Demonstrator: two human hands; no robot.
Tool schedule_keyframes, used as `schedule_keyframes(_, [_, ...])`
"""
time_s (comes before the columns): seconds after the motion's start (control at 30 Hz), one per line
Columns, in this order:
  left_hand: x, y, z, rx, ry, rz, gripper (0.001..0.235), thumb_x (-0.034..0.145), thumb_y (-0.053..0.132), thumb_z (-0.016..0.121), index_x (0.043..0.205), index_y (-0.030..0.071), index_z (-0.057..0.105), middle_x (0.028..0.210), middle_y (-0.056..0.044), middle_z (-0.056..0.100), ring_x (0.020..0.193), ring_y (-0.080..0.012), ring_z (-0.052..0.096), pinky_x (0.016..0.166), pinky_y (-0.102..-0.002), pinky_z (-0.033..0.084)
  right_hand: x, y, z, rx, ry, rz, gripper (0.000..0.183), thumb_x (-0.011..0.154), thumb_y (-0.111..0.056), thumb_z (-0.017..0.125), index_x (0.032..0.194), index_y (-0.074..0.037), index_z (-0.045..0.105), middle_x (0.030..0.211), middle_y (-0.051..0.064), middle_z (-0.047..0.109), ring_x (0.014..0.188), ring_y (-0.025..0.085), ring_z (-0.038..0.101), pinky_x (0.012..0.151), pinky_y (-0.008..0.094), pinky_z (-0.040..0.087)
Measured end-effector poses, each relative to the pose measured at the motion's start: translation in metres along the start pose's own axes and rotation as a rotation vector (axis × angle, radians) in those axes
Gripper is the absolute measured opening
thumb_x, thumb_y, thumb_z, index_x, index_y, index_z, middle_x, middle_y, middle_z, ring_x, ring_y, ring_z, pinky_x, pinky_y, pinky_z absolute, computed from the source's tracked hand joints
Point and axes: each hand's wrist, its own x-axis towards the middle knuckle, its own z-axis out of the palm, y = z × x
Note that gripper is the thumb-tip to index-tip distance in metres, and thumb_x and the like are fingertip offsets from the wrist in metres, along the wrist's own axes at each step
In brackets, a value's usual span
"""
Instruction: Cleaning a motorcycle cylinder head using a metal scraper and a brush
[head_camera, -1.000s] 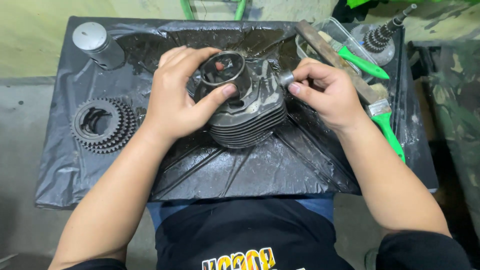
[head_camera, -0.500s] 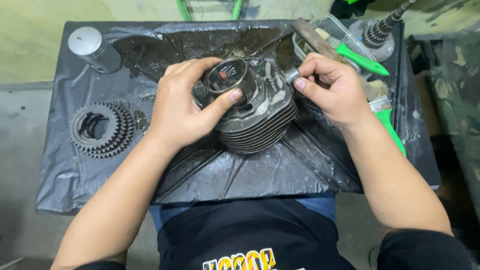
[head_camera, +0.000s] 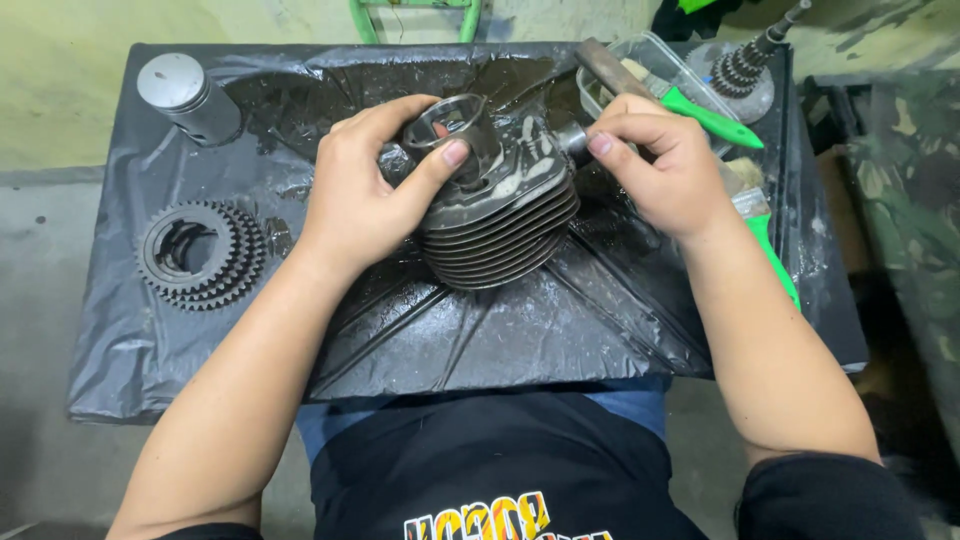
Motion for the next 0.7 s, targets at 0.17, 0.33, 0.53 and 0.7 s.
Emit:
schedule_keyframes(0.17, [0.001, -0.005, 0.0, -0.023, -0.008, -0.026, 0.041, 0.1, 0.037, 0.065, 0.122, 0.002, 0.069, 0.118, -0.013, 0.076, 0.11, -0.0287, 0.072, 0.096, -0.04, 0.051, -0.002, 0.005, -0.01, -0.018, -0.106, -0.08, 0.013, 0.103, -0.009, 0.068, 0.111, 0.001, 0.068, 0.103, 0.011, 0.057, 0.097, 0.023, 0.057, 0.093, 0.037, 0.046])
schedule_keyframes(0.33, [-0.001, -0.014, -0.003, -0.083, -0.019, -0.051, 0.037, 0.101, 0.032, 0.065, 0.124, 0.003, 0.069, 0.12, -0.012, 0.075, 0.111, -0.0237, 0.071, 0.098, -0.036, 0.051, 0.002, -0.001, -0.008, -0.057, -0.144, -0.077, 0.014, 0.1, -0.004, 0.072, 0.111, 0.003, 0.067, 0.109, 0.011, 0.051, 0.103, 0.025, 0.054, 0.097, 0.038, 0.043])
schedule_keyframes(0.53, [-0.005, -0.034, -0.001, -0.227, -0.005, 0.02, 0.039, 0.1, 0.028, 0.074, 0.13, 0.003, 0.069, 0.104, -0.018, 0.074, 0.108, -0.0394, 0.071, 0.096, -0.047, 0.053, 0.007, -0.014, 0.004, 0.066, -0.08, -0.219, 0.011, 0.098, -0.012, 0.074, 0.098, -0.001, 0.073, 0.133, 0.022, 0.062, 0.122, 0.035, 0.061, 0.103, 0.042, 0.047])
schedule_keyframes(0.7, [-0.004, -0.034, -0.003, -0.282, -0.032, 0.003, 0.041, 0.102, 0.03, 0.071, 0.132, 0.001, 0.068, 0.107, -0.023, 0.073, 0.108, -0.0391, 0.071, 0.095, -0.048, 0.053, 0.009, -0.016, 0.009, 0.058, -0.096, -0.262, 0.014, 0.1, -0.011, 0.069, 0.095, 0.002, 0.073, 0.127, 0.025, 0.068, 0.12, 0.043, 0.066, 0.102, 0.047, 0.049])
